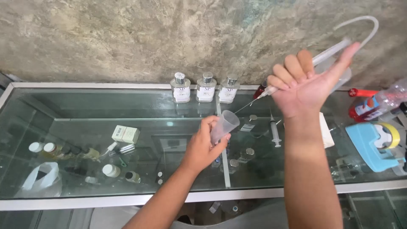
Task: Using a syringe to precisely measure and transfer liquid from a bottle into a graduated cylinder.
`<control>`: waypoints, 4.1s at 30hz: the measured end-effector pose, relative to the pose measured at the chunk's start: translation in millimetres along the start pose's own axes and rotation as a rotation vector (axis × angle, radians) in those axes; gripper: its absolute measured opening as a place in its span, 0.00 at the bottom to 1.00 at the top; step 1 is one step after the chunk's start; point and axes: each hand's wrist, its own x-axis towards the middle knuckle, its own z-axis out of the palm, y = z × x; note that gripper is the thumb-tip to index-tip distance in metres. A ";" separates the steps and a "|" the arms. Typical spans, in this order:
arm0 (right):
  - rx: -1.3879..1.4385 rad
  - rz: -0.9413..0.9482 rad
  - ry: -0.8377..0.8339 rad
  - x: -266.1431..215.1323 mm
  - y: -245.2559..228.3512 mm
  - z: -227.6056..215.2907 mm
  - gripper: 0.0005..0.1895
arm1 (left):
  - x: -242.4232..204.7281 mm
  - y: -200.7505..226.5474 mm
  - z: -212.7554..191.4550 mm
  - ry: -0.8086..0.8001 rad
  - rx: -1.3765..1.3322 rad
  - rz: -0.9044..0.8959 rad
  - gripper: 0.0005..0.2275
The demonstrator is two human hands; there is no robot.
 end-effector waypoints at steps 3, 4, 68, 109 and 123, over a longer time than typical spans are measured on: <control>0.226 0.169 -0.286 14.3 14.3 -45.1 0.34 | -0.7 5.5 -3.3 -0.062 -0.013 0.024 0.25; 0.231 0.185 -0.285 16.2 23.5 -56.7 0.34 | -2.5 8.8 -5.6 -0.055 -0.014 0.008 0.25; -0.058 -0.181 0.289 16.5 95.1 -97.0 0.42 | 57.3 -10.0 -3.5 -0.429 -0.348 0.005 0.20; -0.076 -0.192 0.240 20.6 109.2 -97.7 0.41 | 57.7 -1.8 -8.5 -0.446 -0.298 -0.104 0.18; -0.046 -0.034 0.141 13.5 157.0 -86.8 0.42 | 61.4 -6.1 -28.5 -0.230 -0.558 0.123 0.12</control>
